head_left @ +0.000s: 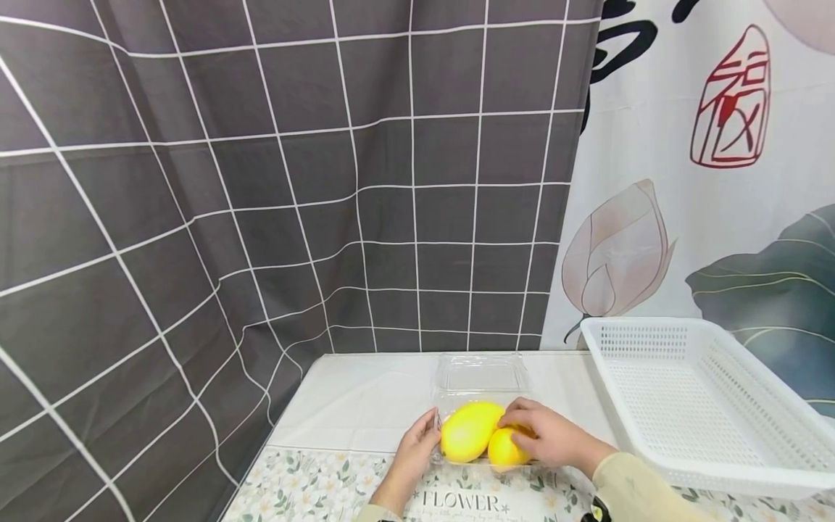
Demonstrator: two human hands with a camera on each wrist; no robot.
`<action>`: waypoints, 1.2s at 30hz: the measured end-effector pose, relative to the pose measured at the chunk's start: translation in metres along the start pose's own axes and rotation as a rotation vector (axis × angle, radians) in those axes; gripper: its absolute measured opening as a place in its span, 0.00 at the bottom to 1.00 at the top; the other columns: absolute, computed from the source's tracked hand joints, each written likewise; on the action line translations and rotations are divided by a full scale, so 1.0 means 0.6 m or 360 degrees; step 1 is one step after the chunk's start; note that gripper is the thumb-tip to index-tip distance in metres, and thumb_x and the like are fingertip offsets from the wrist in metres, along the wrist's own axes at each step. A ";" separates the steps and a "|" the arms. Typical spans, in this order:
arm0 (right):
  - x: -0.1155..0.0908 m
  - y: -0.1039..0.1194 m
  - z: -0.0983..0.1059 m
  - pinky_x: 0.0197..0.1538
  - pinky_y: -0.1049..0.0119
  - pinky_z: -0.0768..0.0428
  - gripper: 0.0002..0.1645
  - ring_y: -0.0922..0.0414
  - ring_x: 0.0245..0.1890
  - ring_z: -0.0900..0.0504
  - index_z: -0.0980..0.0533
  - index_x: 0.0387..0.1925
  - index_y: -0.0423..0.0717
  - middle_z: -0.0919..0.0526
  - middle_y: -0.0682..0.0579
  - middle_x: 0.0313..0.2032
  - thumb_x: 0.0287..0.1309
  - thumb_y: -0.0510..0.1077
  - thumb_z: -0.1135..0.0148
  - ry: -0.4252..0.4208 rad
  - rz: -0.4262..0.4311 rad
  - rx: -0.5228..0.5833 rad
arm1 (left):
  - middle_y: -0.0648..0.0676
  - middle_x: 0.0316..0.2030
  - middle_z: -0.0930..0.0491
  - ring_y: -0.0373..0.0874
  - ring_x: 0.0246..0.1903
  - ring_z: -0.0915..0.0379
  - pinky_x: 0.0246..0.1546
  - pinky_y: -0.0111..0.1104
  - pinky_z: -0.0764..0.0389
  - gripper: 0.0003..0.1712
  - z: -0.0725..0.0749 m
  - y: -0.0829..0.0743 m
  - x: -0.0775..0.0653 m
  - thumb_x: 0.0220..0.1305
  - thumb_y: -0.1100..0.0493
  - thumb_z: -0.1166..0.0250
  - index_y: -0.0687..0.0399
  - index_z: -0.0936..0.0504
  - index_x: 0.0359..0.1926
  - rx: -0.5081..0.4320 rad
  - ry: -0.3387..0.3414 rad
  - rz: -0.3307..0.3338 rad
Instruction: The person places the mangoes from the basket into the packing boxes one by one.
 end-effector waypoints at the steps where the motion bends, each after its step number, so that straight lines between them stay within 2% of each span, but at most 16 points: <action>1: -0.001 -0.003 -0.001 0.53 0.56 0.18 0.10 0.61 0.47 0.23 0.17 0.47 0.54 0.22 0.61 0.47 0.67 0.41 0.38 -0.0084 -0.0005 0.0020 | 0.62 0.72 0.34 0.60 0.73 0.42 0.72 0.56 0.40 0.33 0.000 0.000 0.000 0.73 0.52 0.44 0.55 0.35 0.75 -0.0008 0.0002 -0.0002; 4: -0.008 -0.015 -0.001 0.54 0.53 0.18 0.11 0.58 0.48 0.21 0.17 0.42 0.56 0.20 0.61 0.45 0.63 0.36 0.36 -0.0440 -0.0121 0.0065 | 0.63 0.72 0.35 0.62 0.73 0.42 0.72 0.56 0.39 0.33 0.000 -0.001 0.003 0.73 0.53 0.44 0.57 0.37 0.75 -0.0033 0.0011 -0.0011; 7: -0.016 -0.034 -0.002 0.57 0.53 0.20 0.13 0.52 0.52 0.22 0.18 0.45 0.49 0.19 0.53 0.49 0.62 0.32 0.37 -0.0788 -0.0418 0.0231 | 0.66 0.71 0.35 0.63 0.72 0.41 0.70 0.55 0.35 0.34 -0.001 -0.002 0.009 0.73 0.55 0.44 0.60 0.39 0.76 -0.0083 0.0004 -0.0037; 9: -0.023 -0.051 -0.006 0.59 0.58 0.22 0.17 0.48 0.57 0.25 0.22 0.55 0.42 0.22 0.46 0.57 0.66 0.32 0.41 -0.0920 -0.0682 0.0516 | 0.67 0.71 0.35 0.63 0.71 0.40 0.70 0.53 0.33 0.35 -0.002 -0.004 0.013 0.73 0.55 0.45 0.62 0.40 0.76 -0.0138 -0.0004 -0.0052; 11: -0.028 -0.067 -0.015 0.63 0.64 0.26 0.25 0.46 0.64 0.31 0.32 0.67 0.38 0.30 0.40 0.66 0.71 0.34 0.47 -0.0972 -0.0918 0.0907 | 0.67 0.72 0.36 0.63 0.72 0.41 0.71 0.52 0.34 0.35 -0.003 -0.006 0.020 0.75 0.56 0.47 0.63 0.42 0.76 -0.0223 -0.0011 -0.0063; 12: -0.030 -0.074 -0.021 0.66 0.65 0.28 0.29 0.46 0.67 0.35 0.38 0.72 0.38 0.35 0.39 0.70 0.73 0.36 0.49 -0.0990 -0.1007 0.1098 | 0.67 0.72 0.38 0.63 0.73 0.43 0.72 0.52 0.36 0.35 -0.003 -0.007 0.024 0.75 0.55 0.48 0.64 0.43 0.77 -0.0269 -0.0013 -0.0066; 14: -0.029 -0.087 -0.031 0.73 0.65 0.34 0.35 0.48 0.71 0.41 0.49 0.77 0.40 0.44 0.39 0.75 0.75 0.39 0.52 -0.1010 -0.1101 0.1420 | 0.67 0.74 0.41 0.62 0.75 0.47 0.74 0.50 0.41 0.35 -0.004 -0.008 0.034 0.76 0.55 0.51 0.64 0.46 0.77 -0.0367 -0.0014 -0.0071; 16: -0.025 -0.095 -0.040 0.77 0.62 0.41 0.39 0.49 0.73 0.44 0.56 0.79 0.38 0.49 0.38 0.77 0.76 0.39 0.53 -0.1013 -0.1094 0.1623 | 0.68 0.75 0.45 0.61 0.76 0.51 0.76 0.48 0.45 0.35 -0.005 -0.007 0.046 0.77 0.56 0.52 0.65 0.48 0.78 -0.0469 -0.0027 -0.0093; 19: -0.016 -0.103 -0.047 0.78 0.61 0.47 0.41 0.47 0.75 0.46 0.60 0.79 0.35 0.52 0.36 0.77 0.76 0.39 0.52 -0.1019 -0.1012 0.1762 | 0.69 0.76 0.48 0.62 0.76 0.53 0.77 0.47 0.48 0.35 -0.007 -0.003 0.063 0.77 0.58 0.51 0.67 0.50 0.78 -0.0569 -0.0066 -0.0131; 21: -0.012 -0.106 -0.052 0.78 0.61 0.48 0.42 0.46 0.77 0.49 0.63 0.79 0.35 0.55 0.35 0.78 0.75 0.37 0.53 -0.1010 -0.0984 0.1847 | 0.71 0.76 0.48 0.63 0.76 0.53 0.77 0.48 0.49 0.35 -0.009 -0.001 0.073 0.76 0.60 0.51 0.69 0.50 0.77 -0.0602 -0.0101 -0.0153; 25: -0.001 -0.116 -0.062 0.78 0.61 0.51 0.43 0.46 0.79 0.57 0.68 0.79 0.35 0.61 0.37 0.79 0.75 0.35 0.57 -0.1006 -0.0901 0.2132 | 0.71 0.75 0.45 0.65 0.75 0.51 0.77 0.50 0.51 0.36 -0.016 0.000 0.090 0.74 0.60 0.47 0.71 0.47 0.76 -0.0642 -0.0161 -0.0162; 28: 0.008 -0.124 -0.069 0.79 0.58 0.54 0.44 0.47 0.80 0.62 0.71 0.78 0.35 0.64 0.38 0.79 0.76 0.34 0.58 -0.0982 -0.0841 0.2323 | 0.72 0.74 0.44 0.65 0.75 0.50 0.77 0.51 0.50 0.37 -0.023 -0.001 0.100 0.71 0.61 0.45 0.72 0.45 0.75 -0.0643 -0.0170 -0.0167; 31: 0.014 -0.129 -0.073 0.79 0.57 0.55 0.44 0.48 0.79 0.64 0.72 0.78 0.34 0.66 0.39 0.79 0.75 0.33 0.58 -0.0941 -0.0807 0.2364 | 0.72 0.75 0.46 0.66 0.74 0.48 0.76 0.52 0.48 0.37 -0.029 -0.002 0.105 0.70 0.64 0.47 0.72 0.46 0.75 -0.0661 -0.0127 -0.0158; 36: 0.018 -0.133 -0.072 0.78 0.58 0.50 0.42 0.46 0.79 0.63 0.67 0.78 0.33 0.65 0.39 0.79 0.73 0.30 0.58 -0.0919 -0.0789 0.2258 | 0.69 0.76 0.47 0.65 0.74 0.47 0.76 0.52 0.45 0.37 -0.032 -0.006 0.109 0.70 0.66 0.49 0.70 0.47 0.77 -0.0673 -0.0076 -0.0170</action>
Point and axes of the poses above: each hand's wrist, its own x-axis towards the middle knuckle, its own z-axis out of the back of the hand, y = z × x, the point moved 3 cm from there along x, towards the middle knuckle
